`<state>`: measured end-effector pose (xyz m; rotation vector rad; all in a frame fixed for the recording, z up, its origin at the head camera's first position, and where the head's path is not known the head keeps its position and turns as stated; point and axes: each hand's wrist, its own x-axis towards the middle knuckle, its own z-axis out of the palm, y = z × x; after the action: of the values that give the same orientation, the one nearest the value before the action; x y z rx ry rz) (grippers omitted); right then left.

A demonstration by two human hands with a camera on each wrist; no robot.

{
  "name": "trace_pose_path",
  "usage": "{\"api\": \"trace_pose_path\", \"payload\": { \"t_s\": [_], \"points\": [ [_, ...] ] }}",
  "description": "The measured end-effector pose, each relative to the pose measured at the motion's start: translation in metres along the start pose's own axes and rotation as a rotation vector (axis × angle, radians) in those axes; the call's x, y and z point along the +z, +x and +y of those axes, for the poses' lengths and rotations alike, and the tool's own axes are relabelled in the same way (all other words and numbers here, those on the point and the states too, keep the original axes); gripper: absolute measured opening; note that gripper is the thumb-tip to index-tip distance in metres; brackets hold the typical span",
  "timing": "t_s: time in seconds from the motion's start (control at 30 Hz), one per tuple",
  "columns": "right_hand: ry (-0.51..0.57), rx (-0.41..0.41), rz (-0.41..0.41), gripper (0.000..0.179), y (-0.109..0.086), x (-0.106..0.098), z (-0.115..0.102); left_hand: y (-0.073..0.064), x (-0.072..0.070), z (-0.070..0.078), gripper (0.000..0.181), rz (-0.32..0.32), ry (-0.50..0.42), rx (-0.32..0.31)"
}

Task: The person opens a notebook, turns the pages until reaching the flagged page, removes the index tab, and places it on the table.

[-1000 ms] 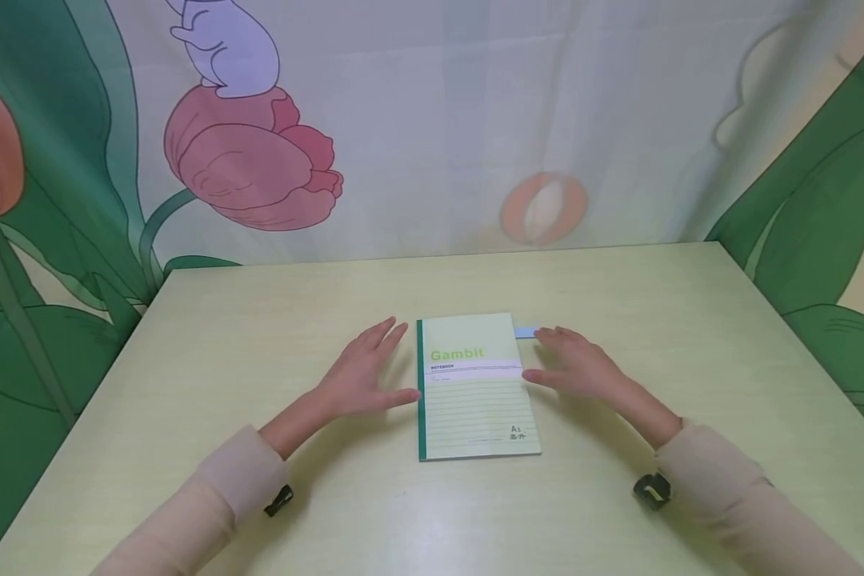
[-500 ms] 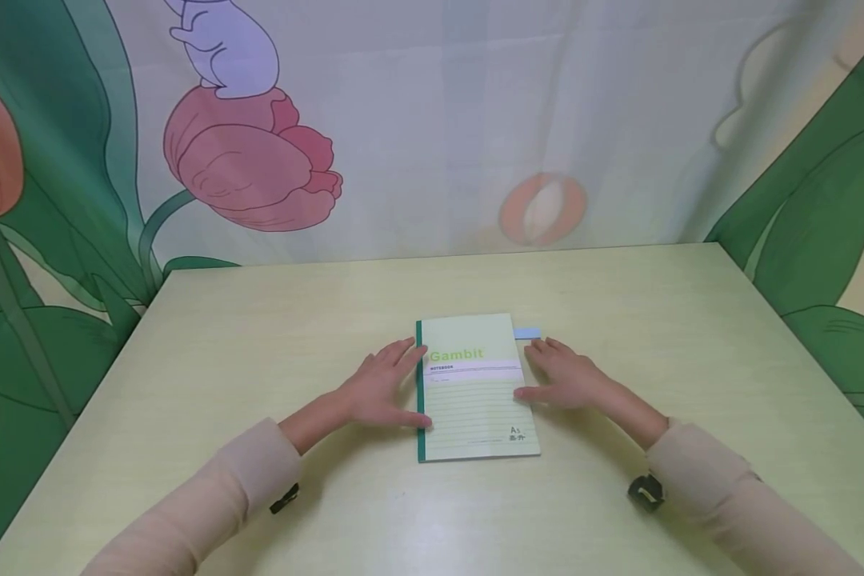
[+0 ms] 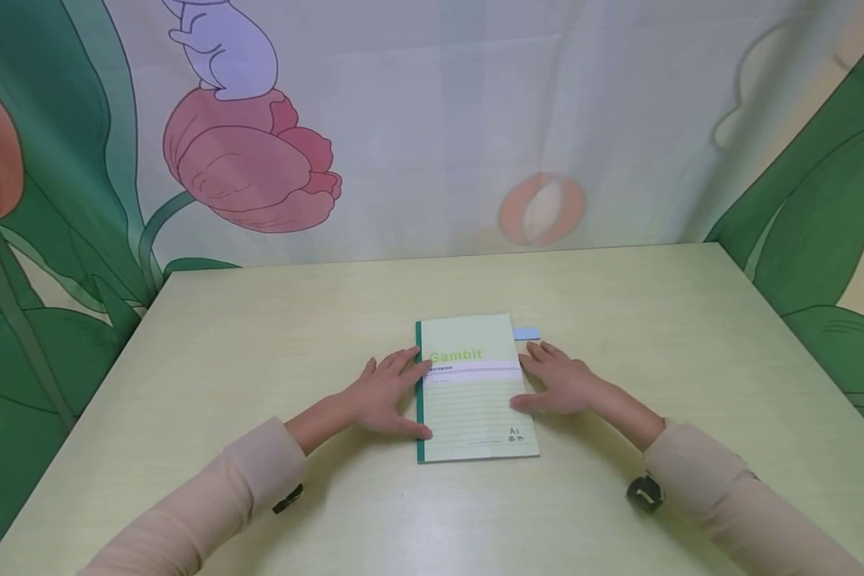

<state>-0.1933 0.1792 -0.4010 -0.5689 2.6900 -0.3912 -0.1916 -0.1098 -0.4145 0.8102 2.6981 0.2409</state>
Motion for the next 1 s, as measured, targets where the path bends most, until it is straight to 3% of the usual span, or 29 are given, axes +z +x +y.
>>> {"api": "trace_pose_path", "payload": {
  "t_s": [0.4,0.7,1.0],
  "points": [
    [0.064,-0.026,0.000,0.082,-0.0027,-0.0025,-0.0040,-0.0005,-0.0023,0.0027,0.101,-0.024,-0.001,-0.004],
    [0.161,-0.116,0.078,0.077,-0.0061,-0.0026,-0.0022,-0.0001,-0.0035,0.0032,0.101,-0.028,-0.001,-0.004],
    [0.331,-0.209,0.181,0.070,-0.0091,-0.0063,-0.0057,0.0013,-0.0024,0.0014,0.103,-0.023,0.000,0.000]
  ]
}}
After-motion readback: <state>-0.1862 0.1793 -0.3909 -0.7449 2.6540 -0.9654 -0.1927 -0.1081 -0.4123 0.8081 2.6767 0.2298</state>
